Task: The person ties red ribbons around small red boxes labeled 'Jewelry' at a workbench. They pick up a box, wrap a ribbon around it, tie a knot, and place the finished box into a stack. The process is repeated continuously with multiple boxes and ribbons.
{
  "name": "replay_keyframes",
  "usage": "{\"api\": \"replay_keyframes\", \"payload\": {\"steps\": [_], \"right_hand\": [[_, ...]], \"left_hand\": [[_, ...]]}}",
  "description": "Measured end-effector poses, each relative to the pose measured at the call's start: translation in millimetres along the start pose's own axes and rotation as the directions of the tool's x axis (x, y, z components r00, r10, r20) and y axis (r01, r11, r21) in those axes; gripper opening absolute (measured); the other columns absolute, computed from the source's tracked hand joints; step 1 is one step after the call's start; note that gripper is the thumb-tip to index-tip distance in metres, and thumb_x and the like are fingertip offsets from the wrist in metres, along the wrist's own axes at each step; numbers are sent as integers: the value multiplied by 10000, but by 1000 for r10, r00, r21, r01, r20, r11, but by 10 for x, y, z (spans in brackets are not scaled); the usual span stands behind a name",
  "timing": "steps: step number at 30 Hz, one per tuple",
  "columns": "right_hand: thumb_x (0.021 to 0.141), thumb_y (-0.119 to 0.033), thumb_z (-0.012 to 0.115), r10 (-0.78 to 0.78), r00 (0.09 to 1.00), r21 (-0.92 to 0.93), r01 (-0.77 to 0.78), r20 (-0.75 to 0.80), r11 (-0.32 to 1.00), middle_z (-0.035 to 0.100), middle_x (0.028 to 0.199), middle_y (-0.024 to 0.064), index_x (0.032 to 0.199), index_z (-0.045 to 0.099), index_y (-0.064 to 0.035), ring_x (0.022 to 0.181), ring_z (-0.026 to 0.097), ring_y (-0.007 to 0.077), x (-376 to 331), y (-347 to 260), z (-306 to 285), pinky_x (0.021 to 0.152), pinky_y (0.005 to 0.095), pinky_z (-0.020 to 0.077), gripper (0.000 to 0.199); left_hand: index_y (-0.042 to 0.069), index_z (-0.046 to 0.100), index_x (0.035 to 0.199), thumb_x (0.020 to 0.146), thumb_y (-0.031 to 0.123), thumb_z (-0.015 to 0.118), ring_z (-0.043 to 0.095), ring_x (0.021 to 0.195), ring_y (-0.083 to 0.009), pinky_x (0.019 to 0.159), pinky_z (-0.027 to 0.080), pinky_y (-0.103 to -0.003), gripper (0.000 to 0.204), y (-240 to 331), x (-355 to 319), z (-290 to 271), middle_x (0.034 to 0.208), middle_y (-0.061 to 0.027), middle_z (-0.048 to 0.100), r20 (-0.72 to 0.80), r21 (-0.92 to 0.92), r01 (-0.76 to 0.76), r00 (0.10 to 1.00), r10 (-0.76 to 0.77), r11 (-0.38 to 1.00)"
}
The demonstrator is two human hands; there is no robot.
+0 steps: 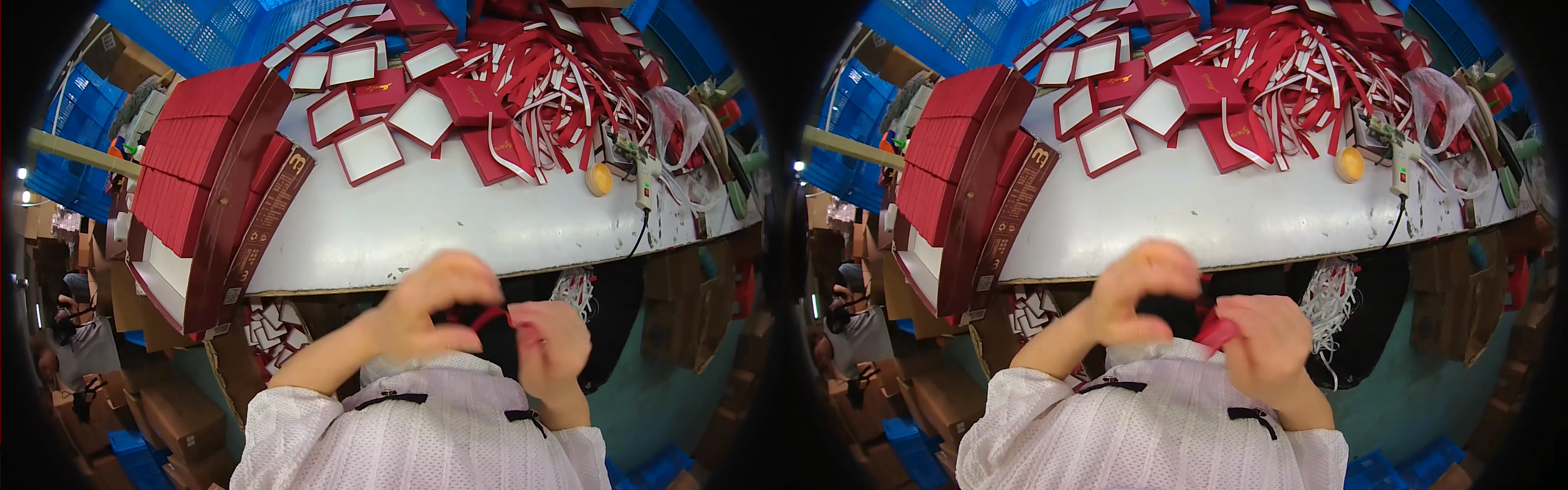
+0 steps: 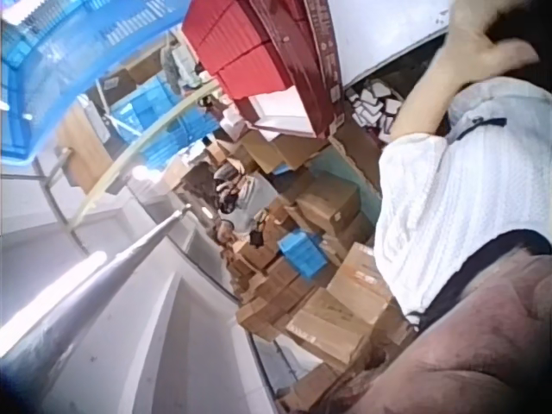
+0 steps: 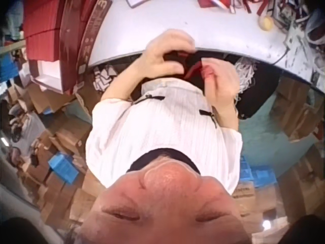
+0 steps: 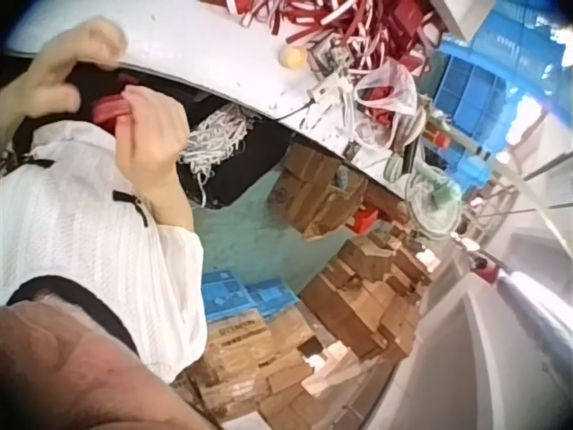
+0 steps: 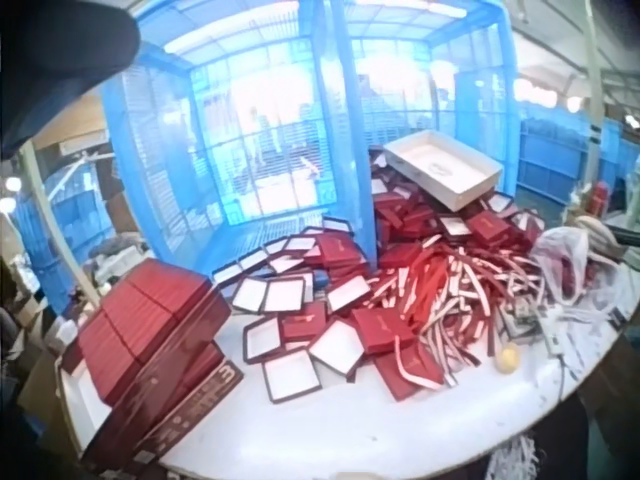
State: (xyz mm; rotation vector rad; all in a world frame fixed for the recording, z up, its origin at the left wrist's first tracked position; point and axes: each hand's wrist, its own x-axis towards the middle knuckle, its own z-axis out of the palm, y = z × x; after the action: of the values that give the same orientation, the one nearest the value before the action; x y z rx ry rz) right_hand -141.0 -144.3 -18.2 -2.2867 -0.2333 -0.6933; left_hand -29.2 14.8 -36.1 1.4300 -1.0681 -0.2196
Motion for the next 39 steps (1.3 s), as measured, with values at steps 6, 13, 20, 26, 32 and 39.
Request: {"api": "replay_keyframes", "payload": {"steps": [6,13,20,26,32,39], "right_hand": [[858,-278,399,199,964,937,105,-178,334,533,533,102,572,447,-40,382,472,152,-28,43,-383,365,222,361,374],[855,-180,402,589,808,819,-336,-4,465,525,587,127,684,454,15,393,470,122,-150,203,-218,362,198,363,265],[769,-38,520,610,773,772,-492,174,403,556,675,80,752,448,-1,473,498,68,328,184,170,408,173,402,82],[703,5,590,649,738,855,-447,184,265,532,673,56,757,407,-40,496,509,76,384,236,145,401,161,395,197],[753,-59,571,798,602,968,-203,3,150,525,660,37,806,405,-59,487,503,86,248,140,482,398,176,371,174],[778,-93,485,456,890,599,-374,17,708,538,732,29,689,516,-8,672,474,107,164,205,119,741,298,374,127]], "left_hand": [[27,521,867,682,87,581,489,914,-300,752,401,-356,204,-1003,-61,-760,936,-138,521,-387,816,323,921,38,479],[12,449,933,839,155,432,555,814,-201,670,465,-327,172,-604,-73,-643,919,-105,531,-407,-519,366,689,-600,773],[10,438,961,874,203,359,552,760,-147,664,483,-292,225,123,42,-142,895,-89,530,-58,-948,195,668,-741,250],[1,439,972,866,244,385,539,806,-150,686,465,-275,271,33,-83,-1,908,-83,532,25,-974,172,736,-677,150],[12,430,1065,788,188,550,528,838,-167,691,444,-270,350,5,9,424,959,-74,530,-336,-409,-35,935,-115,912],[2,353,1075,890,190,307,559,837,-223,674,496,-334,268,-32,128,345,999,-129,499,-373,-656,41,850,-371,753]]}}
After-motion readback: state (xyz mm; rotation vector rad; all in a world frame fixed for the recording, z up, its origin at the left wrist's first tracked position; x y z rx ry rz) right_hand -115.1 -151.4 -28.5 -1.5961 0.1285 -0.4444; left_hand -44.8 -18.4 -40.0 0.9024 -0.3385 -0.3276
